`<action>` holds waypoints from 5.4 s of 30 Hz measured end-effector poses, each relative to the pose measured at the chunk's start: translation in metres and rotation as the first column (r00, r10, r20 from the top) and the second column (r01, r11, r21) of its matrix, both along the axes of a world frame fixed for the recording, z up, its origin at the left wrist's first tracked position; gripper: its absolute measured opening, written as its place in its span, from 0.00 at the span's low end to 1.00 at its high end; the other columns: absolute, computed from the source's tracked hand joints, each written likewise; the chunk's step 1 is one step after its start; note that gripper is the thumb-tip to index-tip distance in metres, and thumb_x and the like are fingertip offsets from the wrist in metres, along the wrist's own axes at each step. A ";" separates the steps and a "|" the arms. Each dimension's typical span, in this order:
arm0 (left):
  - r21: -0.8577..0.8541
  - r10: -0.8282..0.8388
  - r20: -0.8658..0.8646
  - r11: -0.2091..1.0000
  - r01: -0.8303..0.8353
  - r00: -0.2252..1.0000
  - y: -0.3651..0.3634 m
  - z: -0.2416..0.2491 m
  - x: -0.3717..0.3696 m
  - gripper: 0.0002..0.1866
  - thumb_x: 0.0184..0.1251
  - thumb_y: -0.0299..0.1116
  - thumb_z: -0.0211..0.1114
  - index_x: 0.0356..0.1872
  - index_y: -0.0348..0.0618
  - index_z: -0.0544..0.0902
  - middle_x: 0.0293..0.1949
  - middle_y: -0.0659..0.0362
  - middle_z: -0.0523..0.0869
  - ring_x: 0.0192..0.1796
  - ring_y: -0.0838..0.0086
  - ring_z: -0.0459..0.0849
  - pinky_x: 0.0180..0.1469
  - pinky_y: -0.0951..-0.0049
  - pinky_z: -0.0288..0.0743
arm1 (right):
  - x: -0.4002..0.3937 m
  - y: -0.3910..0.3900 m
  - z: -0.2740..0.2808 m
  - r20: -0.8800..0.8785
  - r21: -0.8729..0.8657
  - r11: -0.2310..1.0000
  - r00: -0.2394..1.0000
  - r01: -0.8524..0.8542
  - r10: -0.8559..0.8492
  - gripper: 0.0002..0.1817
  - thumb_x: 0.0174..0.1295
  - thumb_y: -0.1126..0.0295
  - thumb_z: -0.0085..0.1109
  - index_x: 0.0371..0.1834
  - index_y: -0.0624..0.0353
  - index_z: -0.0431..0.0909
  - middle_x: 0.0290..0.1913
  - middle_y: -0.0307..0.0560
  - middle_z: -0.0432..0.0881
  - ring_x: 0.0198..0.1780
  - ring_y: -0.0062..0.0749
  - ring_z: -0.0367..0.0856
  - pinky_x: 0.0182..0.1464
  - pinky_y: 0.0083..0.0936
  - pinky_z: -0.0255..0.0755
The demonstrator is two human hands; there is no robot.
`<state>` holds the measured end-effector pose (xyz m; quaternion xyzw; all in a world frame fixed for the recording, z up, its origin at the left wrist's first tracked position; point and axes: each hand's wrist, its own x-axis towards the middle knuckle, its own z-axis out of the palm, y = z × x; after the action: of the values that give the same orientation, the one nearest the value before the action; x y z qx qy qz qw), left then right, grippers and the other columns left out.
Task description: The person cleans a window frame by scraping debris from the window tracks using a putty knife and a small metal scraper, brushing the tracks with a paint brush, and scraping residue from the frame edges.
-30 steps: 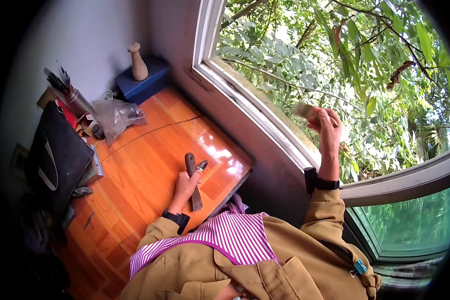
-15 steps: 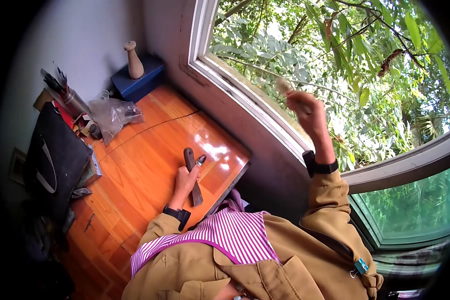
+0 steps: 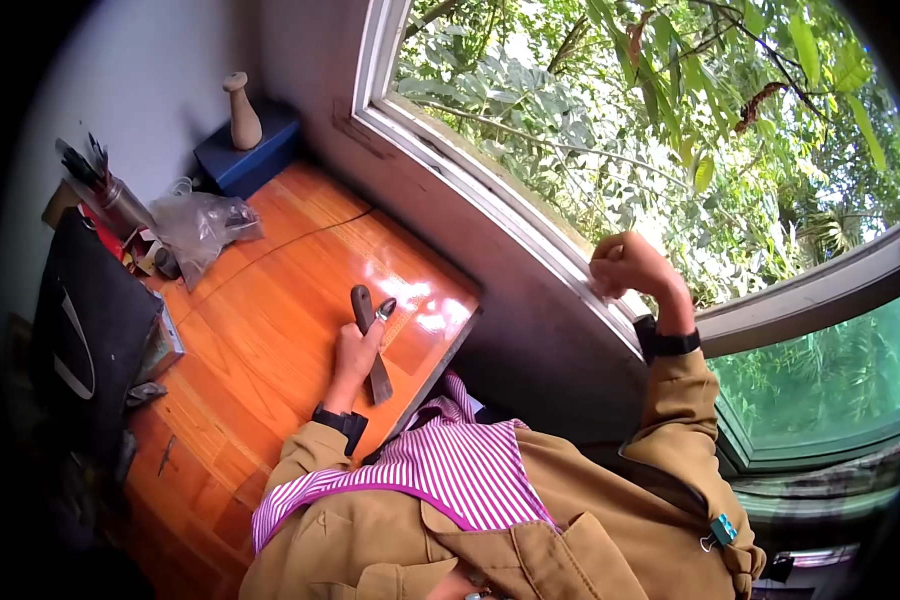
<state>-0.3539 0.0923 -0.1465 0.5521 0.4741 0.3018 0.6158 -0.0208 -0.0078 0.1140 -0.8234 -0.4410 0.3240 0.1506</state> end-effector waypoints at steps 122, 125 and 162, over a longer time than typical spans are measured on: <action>0.109 0.290 0.336 0.933 -0.343 0.896 0.070 0.134 0.014 0.09 0.73 0.39 0.55 0.38 0.44 0.74 0.21 0.70 0.70 0.20 0.88 0.63 0.20 0.86 0.55 | -0.162 0.171 -0.068 0.260 0.860 0.367 0.923 -0.356 0.285 0.15 0.46 0.75 0.61 0.38 0.57 0.71 0.40 0.46 0.77 0.30 0.42 0.80 0.28 0.34 0.73; 0.167 0.296 0.255 0.924 -0.344 0.920 0.072 0.114 0.024 0.14 0.72 0.43 0.57 0.37 0.42 0.78 0.24 0.69 0.75 0.19 0.88 0.64 0.20 0.86 0.55 | -0.158 0.162 -0.067 0.264 0.876 0.316 0.911 -0.364 0.316 0.18 0.42 0.74 0.63 0.39 0.55 0.72 0.40 0.44 0.77 0.31 0.41 0.80 0.29 0.33 0.73; -0.226 0.371 0.153 0.915 -0.333 0.916 0.011 0.026 -0.029 0.12 0.73 0.36 0.53 0.35 0.38 0.77 0.22 0.66 0.74 0.14 0.89 0.61 0.15 0.86 0.52 | -0.080 0.200 -0.056 -0.080 0.773 0.629 0.972 -0.079 0.220 0.09 0.57 0.72 0.62 0.39 0.57 0.75 0.26 0.42 0.79 0.27 0.28 0.80 0.28 0.23 0.71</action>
<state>-0.3828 0.1034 -0.1207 0.3623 0.5315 0.4121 0.6453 -0.1009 0.1921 0.0580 -0.6124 -0.5892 0.1861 0.4931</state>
